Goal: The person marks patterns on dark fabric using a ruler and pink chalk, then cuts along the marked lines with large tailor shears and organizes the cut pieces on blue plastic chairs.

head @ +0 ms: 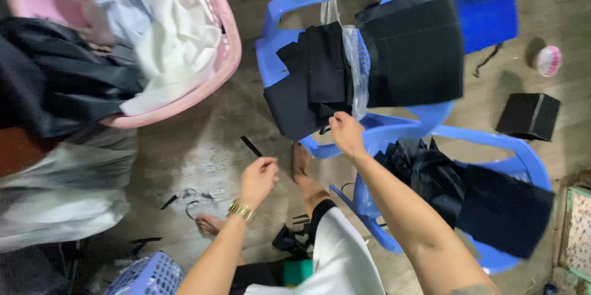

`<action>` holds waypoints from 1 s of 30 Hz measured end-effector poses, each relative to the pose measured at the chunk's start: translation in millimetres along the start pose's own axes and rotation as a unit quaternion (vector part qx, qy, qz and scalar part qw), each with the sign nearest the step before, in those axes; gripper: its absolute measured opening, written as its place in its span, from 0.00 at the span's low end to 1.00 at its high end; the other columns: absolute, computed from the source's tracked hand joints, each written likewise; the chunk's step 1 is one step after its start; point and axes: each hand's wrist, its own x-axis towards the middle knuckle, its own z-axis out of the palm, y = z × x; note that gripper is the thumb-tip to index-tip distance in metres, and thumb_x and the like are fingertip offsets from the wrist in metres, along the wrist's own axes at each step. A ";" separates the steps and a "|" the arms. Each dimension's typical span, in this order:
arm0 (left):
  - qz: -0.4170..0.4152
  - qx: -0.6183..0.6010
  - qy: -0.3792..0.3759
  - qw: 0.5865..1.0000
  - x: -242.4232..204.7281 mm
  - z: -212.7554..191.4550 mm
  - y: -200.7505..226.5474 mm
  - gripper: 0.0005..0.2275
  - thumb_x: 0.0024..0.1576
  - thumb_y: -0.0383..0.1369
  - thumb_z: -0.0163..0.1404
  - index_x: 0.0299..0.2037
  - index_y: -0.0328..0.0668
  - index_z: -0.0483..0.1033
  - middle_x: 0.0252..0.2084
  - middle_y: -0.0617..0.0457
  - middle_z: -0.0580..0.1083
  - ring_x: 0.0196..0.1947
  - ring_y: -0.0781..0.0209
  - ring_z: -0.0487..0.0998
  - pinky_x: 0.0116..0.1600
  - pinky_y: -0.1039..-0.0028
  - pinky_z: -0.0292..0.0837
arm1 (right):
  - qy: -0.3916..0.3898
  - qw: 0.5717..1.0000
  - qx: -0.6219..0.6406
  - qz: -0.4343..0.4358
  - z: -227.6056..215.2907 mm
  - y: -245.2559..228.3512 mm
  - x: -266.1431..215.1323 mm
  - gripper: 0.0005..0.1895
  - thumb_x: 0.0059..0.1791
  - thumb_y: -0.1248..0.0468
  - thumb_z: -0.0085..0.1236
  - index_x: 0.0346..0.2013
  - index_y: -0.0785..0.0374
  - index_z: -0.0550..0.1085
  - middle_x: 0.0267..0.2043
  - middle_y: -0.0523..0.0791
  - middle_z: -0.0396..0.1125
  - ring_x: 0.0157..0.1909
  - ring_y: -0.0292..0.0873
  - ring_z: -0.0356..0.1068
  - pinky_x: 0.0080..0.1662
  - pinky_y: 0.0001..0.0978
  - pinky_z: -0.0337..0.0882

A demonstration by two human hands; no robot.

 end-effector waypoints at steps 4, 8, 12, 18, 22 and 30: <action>0.001 0.061 0.016 0.998 120.7 78.2 -5.8 0.09 0.60 0.38 0.52 0.47 0.53 0.82 0.31 0.51 0.82 0.31 0.59 0.85 0.33 0.70 0.83 | 0.001 1.000 0.003 -0.025 3.1 16.3 77.5 0.17 0.56 0.56 0.51 0.48 0.65 0.79 0.41 0.56 0.76 0.51 0.63 0.74 0.53 0.55 0.72; 0.147 0.251 0.124 0.949 199.9 101.5 37.3 0.12 0.62 0.35 0.47 0.54 0.49 0.76 0.51 0.45 0.76 0.54 0.43 0.77 0.54 0.53 0.76 | 0.070 0.996 -0.032 -0.040 7.4 16.7 128.4 0.22 0.55 0.59 0.57 0.60 0.70 0.72 0.56 0.60 0.68 0.62 0.65 0.66 0.62 0.55 0.65; 0.110 0.507 0.118 0.847 221.3 84.9 94.7 0.28 0.61 0.39 0.54 0.71 0.48 0.59 0.66 0.41 0.67 0.66 0.42 0.69 0.61 0.52 0.70 | 0.161 0.972 -0.120 -0.121 35.7 35.9 149.6 0.30 0.51 0.55 0.66 0.62 0.69 0.70 0.55 0.60 0.66 0.55 0.63 0.69 0.53 0.53 0.70; 0.209 0.408 0.103 0.883 256.6 147.0 18.4 0.09 0.57 0.39 0.53 0.34 0.45 0.79 0.32 0.46 0.78 0.36 0.41 0.82 0.40 0.53 0.76 | 0.014 0.999 -0.035 -0.006 47.5 -1.8 151.2 0.43 0.47 0.33 0.61 0.63 0.62 0.70 0.57 0.53 0.66 0.59 0.57 0.67 0.55 0.51 0.70; 0.248 0.308 0.068 0.916 200.1 185.5 40.6 0.03 0.53 0.33 0.51 0.30 0.47 0.77 0.31 0.49 0.77 0.38 0.44 0.81 0.43 0.57 0.77 | -0.083 0.973 0.191 0.103 75.2 61.5 164.9 0.15 0.40 0.56 0.76 0.36 0.59 0.83 0.29 0.48 0.76 0.34 0.43 0.75 0.33 0.36 0.72; 0.027 0.207 0.227 0.951 222.2 152.7 34.6 0.12 0.66 0.44 0.45 0.55 0.60 0.73 0.52 0.54 0.73 0.58 0.47 0.76 0.54 0.49 0.77 | -0.072 0.984 0.124 0.103 35.0 145.2 165.9 0.07 0.50 0.58 0.66 0.31 0.56 0.84 0.21 0.43 0.72 0.25 0.35 0.71 0.25 0.27 0.65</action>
